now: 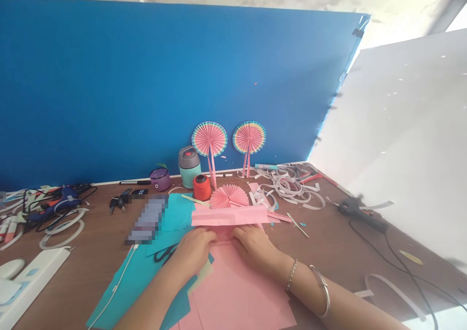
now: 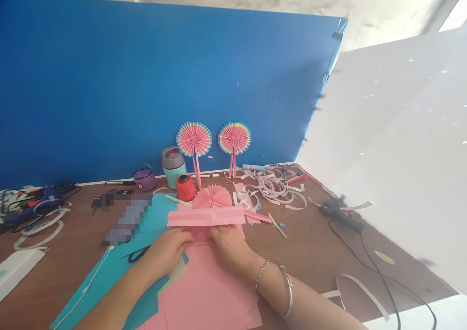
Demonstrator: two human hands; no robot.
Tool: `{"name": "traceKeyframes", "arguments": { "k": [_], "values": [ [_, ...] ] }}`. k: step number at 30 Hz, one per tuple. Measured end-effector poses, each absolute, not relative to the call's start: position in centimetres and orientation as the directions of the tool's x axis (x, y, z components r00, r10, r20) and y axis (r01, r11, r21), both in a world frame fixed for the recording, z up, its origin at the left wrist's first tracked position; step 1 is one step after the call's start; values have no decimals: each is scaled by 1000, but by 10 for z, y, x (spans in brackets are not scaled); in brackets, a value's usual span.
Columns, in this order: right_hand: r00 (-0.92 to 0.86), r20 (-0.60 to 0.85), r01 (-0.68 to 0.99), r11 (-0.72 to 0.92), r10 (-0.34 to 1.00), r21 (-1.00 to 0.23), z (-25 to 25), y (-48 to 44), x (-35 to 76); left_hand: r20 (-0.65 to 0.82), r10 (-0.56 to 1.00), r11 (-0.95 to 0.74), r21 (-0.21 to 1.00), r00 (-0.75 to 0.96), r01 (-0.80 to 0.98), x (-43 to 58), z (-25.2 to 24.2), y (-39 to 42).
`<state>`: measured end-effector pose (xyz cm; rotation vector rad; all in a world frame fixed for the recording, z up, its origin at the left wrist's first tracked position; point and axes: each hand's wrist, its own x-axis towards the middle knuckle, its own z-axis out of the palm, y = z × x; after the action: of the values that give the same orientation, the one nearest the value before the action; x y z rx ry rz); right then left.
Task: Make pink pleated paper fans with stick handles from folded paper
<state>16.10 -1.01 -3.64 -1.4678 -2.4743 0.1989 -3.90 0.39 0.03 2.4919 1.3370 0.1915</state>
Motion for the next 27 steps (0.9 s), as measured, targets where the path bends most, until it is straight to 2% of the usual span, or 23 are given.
{"name": "traceKeyframes", "arguments": {
  "k": [3,9,17,22,27],
  "values": [
    [-449,184,842,483,874,-241,-35,-10,159,12,837,-515,357,547,780,-38,-1,5],
    [-487,233,829,530,842,-179,-37,-10,160,-1,843,-511,313,539,800,-35,1,3],
    [-594,327,788,614,735,51,-40,-11,162,-11,805,-590,86,593,803,-23,-11,-10],
    [-642,272,761,641,717,106,-49,-17,162,24,858,-513,13,513,858,-5,-36,-27],
    [-580,184,815,564,794,132,-50,-30,158,51,873,-476,-127,485,870,1,-42,-41]
  ]
}}
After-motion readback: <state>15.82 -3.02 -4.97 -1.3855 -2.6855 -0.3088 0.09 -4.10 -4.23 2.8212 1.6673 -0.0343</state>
